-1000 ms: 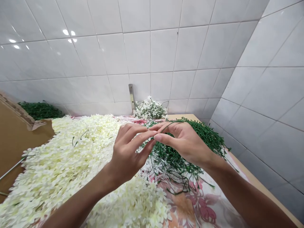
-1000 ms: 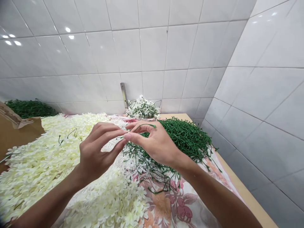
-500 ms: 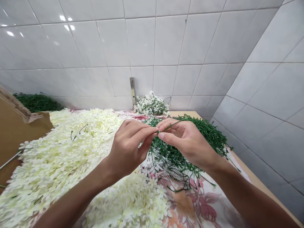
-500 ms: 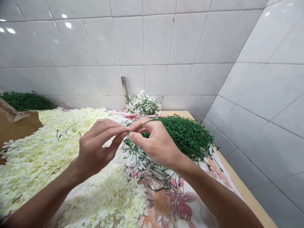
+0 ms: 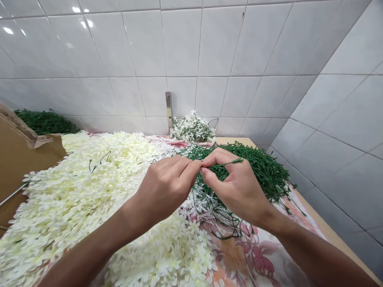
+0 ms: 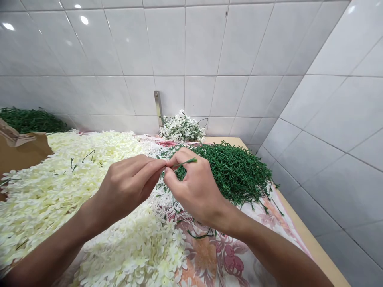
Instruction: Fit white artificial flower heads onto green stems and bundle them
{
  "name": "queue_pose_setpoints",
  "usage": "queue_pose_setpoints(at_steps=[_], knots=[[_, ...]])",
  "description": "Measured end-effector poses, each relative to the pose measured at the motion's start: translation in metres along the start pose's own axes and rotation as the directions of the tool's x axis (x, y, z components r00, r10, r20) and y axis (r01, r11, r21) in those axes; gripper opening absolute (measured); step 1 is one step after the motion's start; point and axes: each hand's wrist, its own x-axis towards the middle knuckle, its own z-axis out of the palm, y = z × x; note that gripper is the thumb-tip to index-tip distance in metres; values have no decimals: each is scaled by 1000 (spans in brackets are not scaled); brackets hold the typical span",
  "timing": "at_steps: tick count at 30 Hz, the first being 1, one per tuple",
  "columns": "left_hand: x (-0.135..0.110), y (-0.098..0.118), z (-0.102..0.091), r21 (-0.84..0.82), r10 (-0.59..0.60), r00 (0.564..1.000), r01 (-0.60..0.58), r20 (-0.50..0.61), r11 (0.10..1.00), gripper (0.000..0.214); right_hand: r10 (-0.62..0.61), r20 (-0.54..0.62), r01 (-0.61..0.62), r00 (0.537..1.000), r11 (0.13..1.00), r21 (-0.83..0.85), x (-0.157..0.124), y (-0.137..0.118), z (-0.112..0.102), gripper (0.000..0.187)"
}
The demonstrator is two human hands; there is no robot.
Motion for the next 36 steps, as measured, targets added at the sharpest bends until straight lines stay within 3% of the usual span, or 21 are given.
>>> queue_pose_setpoints(at_steps=[7,12,16,19,21,24,27,36], knots=[[3,1,-6,181,60,998,-63,23,981,13,-51,9,51,999,996,-78,-2,4,8,11],[0,-5,5,230,15,1000,-12,-10,973,19,-151,-3,150,989,985,-88,-4,1,7,17],[-1,-24,18,8,-104,987,106,-125,994,15,-134,-53,133,990,991,-30,-2,2,-3,14],[0,-35,23,-131,-196,980,198,23,971,41,16,-110,-6,994,996,93,4,7,-12,11],[1,-36,22,-198,-241,968,249,66,948,40,94,-50,-82,994,975,207,8,11,-15,14],[3,-29,17,-378,-240,971,225,9,898,24,134,115,-166,984,922,349,13,13,-15,17],[5,-20,12,-484,-220,975,173,-41,858,16,130,187,-201,974,878,435,14,11,-11,15],[6,-15,14,-545,-277,952,165,-131,822,9,147,143,-203,979,801,564,12,14,-3,13]])
